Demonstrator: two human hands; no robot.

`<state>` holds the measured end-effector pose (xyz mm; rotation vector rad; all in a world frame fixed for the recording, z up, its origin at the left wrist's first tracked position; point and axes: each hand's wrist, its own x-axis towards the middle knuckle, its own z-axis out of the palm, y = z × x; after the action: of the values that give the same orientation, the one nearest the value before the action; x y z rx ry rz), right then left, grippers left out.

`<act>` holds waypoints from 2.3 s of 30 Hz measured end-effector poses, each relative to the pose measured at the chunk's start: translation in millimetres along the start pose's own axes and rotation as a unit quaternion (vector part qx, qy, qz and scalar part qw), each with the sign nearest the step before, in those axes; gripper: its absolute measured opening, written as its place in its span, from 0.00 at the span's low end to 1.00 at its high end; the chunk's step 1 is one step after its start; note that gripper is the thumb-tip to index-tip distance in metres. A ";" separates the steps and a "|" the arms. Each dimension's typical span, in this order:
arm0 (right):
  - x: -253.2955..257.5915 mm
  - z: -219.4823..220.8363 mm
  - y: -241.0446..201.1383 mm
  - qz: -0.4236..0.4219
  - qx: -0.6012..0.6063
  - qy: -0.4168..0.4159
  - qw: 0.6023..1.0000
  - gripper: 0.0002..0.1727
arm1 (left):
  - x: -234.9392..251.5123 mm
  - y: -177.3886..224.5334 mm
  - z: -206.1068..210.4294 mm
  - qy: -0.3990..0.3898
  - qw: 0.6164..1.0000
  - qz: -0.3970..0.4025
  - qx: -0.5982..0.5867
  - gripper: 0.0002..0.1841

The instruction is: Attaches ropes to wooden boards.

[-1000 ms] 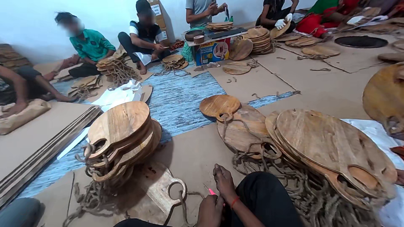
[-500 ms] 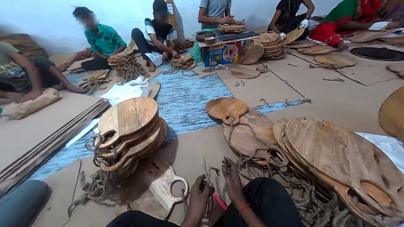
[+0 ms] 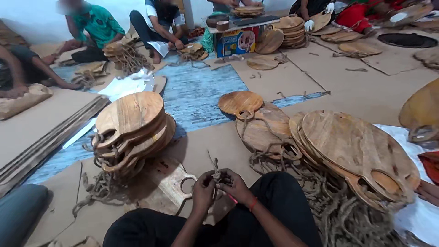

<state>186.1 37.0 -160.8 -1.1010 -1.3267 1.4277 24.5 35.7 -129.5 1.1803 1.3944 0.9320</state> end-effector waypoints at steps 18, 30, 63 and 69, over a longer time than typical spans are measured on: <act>7.4 1.6 -0.3 0.058 -0.149 0.101 0.982 0.15 | 5.1 8.4 -0.1 -0.091 0.987 -0.099 0.086 0.12; 8.0 12.0 -1.3 0.084 0.057 0.084 0.991 0.18 | 2.4 11.3 -0.5 -0.137 0.981 -0.101 0.097 0.21; 23.1 -18.5 11.6 0.073 -0.153 0.240 0.956 0.15 | -34.7 21.3 34.8 -0.207 0.972 -0.006 0.112 0.27; 19.8 -15.8 7.6 0.090 -0.183 0.246 0.947 0.13 | -38.9 19.5 31.4 -0.231 0.961 0.048 0.146 0.25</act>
<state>196.8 59.4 -169.8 -1.7322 -1.1655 0.9457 57.9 0.2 -107.2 1.5820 1.1206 0.4731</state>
